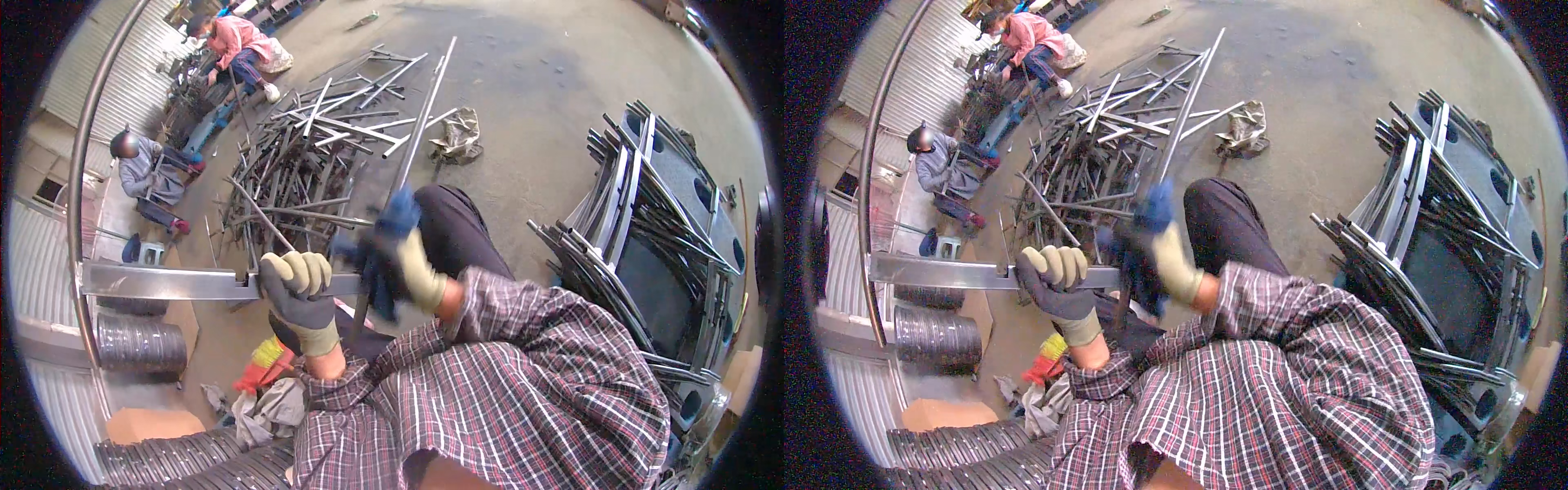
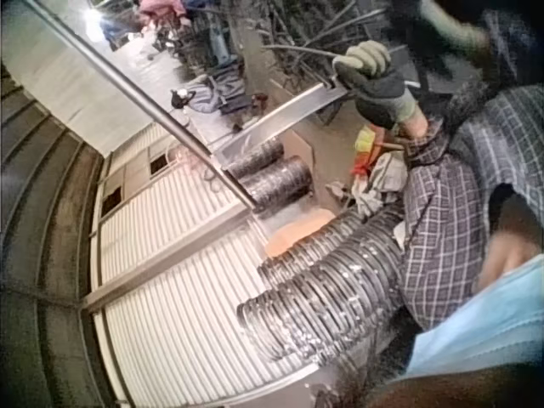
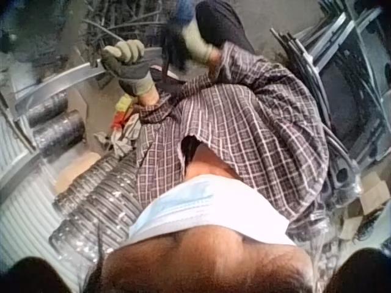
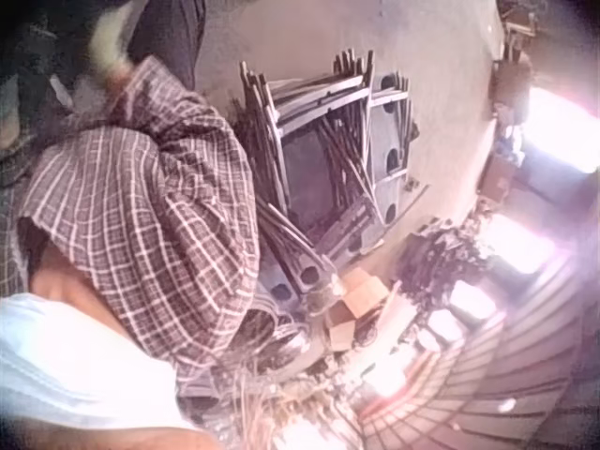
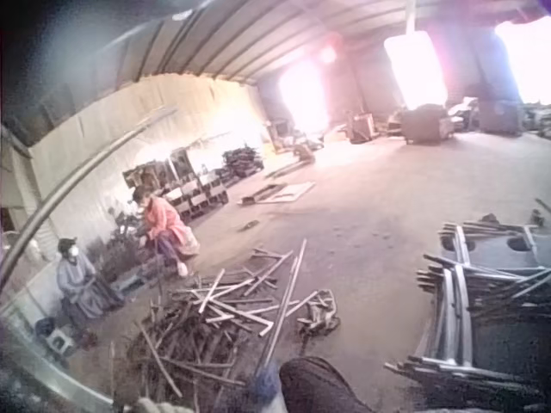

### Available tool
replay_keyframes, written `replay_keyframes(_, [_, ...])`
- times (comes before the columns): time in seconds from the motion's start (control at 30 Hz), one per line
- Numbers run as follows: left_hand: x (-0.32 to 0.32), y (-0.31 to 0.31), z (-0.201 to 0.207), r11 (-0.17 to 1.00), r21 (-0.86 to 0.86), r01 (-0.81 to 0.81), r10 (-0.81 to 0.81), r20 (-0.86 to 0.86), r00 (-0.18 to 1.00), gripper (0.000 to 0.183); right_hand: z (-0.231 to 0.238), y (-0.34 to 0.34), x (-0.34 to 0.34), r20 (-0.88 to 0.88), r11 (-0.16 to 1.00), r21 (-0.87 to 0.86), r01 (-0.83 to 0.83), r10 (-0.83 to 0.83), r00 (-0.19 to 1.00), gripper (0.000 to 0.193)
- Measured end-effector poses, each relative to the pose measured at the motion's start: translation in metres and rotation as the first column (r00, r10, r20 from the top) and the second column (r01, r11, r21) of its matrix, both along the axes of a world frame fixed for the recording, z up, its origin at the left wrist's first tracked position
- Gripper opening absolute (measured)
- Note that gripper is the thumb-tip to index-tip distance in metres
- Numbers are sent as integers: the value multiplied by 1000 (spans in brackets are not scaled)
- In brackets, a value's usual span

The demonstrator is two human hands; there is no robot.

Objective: Scrubbing and wiping down metal frame components with a scouring pad and cloth.

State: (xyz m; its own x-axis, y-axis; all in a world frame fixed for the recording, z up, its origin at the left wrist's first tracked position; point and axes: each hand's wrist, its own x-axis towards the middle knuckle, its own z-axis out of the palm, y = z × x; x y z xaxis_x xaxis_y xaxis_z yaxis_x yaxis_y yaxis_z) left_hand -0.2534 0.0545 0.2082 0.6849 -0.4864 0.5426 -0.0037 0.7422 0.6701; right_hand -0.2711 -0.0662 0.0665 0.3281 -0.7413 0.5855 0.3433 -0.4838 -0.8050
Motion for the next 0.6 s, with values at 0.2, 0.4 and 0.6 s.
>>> replay_keyframes(0.2, [-17, 64, 6, 986, -20, 164, -165, -26, 986, 36, 69, -138, -21, 595, 35, 718, -695, 488, 639, 22])
replay_keyframes(0.4, [-10, 82, -3, 976, -18, 219, -219, -13, 976, 37, 46, -219, -31, 778, 239, 482, -843, 326, 537, 22])
replay_keyframes(0.6, [-1, 36, -14, 993, -5, 118, -118, -60, 991, 38, 23, -1, -34, 393, 325, 726, -606, 526, 754, 38])
